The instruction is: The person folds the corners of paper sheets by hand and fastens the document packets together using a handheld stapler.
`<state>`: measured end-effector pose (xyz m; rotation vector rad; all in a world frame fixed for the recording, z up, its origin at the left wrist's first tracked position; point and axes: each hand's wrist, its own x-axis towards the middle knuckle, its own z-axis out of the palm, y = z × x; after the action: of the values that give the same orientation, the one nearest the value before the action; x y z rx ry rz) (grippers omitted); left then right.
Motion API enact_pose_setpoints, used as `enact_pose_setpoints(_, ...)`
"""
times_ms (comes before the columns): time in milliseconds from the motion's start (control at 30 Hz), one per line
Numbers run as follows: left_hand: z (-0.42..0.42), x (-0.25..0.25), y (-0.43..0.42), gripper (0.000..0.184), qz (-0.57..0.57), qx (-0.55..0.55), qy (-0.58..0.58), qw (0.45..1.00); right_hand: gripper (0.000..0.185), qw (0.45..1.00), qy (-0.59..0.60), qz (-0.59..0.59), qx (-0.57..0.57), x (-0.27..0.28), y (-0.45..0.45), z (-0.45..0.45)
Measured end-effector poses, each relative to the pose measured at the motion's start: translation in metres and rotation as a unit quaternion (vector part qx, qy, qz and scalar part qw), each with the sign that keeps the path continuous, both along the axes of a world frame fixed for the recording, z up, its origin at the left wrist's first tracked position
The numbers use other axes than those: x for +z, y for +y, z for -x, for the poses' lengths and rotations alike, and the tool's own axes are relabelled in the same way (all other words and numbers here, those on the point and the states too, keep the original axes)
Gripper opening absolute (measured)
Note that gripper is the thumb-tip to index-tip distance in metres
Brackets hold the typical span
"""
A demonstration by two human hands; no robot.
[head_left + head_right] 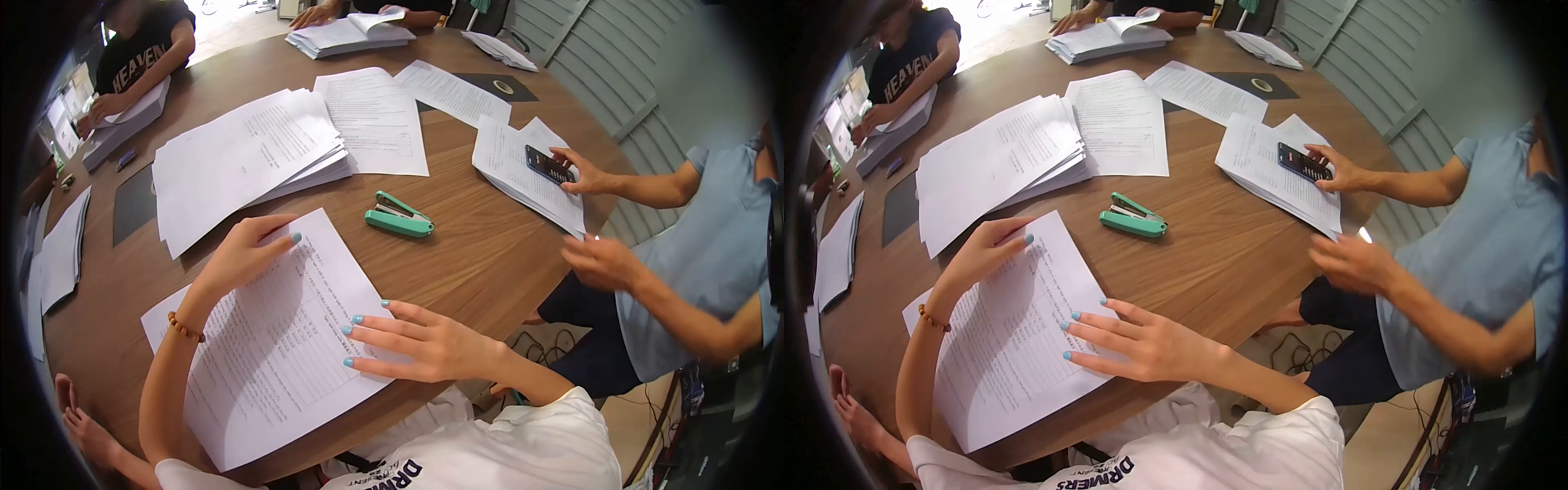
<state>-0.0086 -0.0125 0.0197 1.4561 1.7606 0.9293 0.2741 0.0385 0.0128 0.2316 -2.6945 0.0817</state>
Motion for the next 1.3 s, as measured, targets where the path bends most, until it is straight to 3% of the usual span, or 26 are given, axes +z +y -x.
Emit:
enact_pose_setpoints(100,0.000,0.004,-0.002,0.037,0.069,0.013,-0.018,0.997,0.031,1.000,0.003,-0.005,-0.010,0.001,0.002,0.001)
enact_pose_setpoints(433,-0.003,0.009,0.001,0.037,0.075,0.018,0.024,0.997,0.027,0.999,0.015,0.019,-0.029,-0.001,0.004,0.001)
enact_pose_setpoints(600,0.009,-0.007,0.004,0.036,0.051,0.022,0.025,0.998,0.040,0.998,-0.009,0.045,-0.036,-0.004,0.003,0.002)
enact_pose_setpoints(833,0.024,-0.005,-0.002,0.034,0.077,0.049,0.028,0.995,0.028,0.991,-0.057,0.116,0.040,0.011,-0.010,0.013)
enact_pose_setpoints(1100,0.050,-0.008,-0.045,0.035,0.043,0.111,0.032,0.992,0.028,0.991,-0.008,0.049,0.125,0.001,-0.035,0.030)
enact_pose_setpoints(1300,0.055,-0.005,-0.056,0.032,0.075,0.086,0.045,0.992,0.027,0.986,-0.023,0.084,0.145,-0.007,-0.048,0.032)
